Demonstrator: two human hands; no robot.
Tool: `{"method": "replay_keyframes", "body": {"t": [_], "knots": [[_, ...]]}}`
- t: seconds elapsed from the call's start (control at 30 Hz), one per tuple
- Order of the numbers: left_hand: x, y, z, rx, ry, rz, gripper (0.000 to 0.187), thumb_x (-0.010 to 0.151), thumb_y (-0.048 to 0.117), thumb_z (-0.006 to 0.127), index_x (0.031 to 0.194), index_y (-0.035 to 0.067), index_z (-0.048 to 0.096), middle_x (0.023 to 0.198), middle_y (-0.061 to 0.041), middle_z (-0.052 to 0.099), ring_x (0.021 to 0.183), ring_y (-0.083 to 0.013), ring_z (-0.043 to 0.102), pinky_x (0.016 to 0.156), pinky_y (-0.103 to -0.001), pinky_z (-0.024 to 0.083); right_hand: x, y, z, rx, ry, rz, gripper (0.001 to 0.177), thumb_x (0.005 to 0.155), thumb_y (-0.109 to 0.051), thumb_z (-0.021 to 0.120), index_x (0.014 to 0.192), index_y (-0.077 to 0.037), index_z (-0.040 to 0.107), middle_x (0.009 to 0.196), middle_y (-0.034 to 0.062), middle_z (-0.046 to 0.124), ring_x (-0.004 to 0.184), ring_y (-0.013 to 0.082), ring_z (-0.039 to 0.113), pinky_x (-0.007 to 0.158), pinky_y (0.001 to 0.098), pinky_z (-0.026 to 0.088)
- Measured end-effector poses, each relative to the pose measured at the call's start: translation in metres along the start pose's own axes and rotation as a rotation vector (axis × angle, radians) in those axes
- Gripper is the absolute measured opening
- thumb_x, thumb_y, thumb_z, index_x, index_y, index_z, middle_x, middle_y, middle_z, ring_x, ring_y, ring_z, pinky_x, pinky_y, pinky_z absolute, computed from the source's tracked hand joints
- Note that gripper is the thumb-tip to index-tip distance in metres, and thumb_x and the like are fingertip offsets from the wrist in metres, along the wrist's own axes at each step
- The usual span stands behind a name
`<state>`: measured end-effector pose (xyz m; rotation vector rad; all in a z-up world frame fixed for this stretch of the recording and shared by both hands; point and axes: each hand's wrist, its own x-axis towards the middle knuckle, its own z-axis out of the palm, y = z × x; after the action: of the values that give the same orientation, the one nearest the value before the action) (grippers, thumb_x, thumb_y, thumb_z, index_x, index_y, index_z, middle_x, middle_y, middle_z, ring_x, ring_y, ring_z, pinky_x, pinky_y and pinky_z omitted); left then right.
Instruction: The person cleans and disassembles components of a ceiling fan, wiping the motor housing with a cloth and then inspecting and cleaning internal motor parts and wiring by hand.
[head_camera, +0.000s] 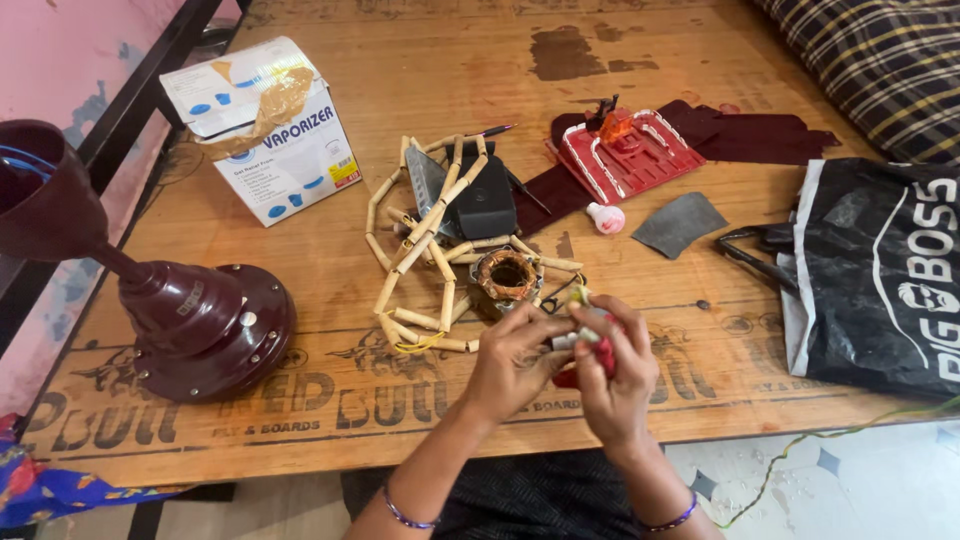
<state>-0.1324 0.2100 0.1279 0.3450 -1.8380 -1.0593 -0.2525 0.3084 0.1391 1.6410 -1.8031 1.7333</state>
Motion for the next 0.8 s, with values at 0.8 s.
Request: {"method": "replay_keyframes", "body": {"t": [0.8], "knots": [[-0.025, 0.0, 0.008, 0.045, 0.095, 0.04, 0.072, 0.093, 0.032, 0.072, 0.154, 0.008, 0.043, 0.131, -0.004, 0.06, 0.111, -0.0182, 0.063, 0.101, -0.028, 0.059, 0.012, 0.049, -0.019, 0.932, -0.308, 1.182, 0.047, 0.104, -0.036, 0.045, 0.116, 0.005, 0.065, 0.095, 0.0191, 0.076, 0.073, 0.0303, 0.072, 0.061, 0.0464, 0.058]]}}
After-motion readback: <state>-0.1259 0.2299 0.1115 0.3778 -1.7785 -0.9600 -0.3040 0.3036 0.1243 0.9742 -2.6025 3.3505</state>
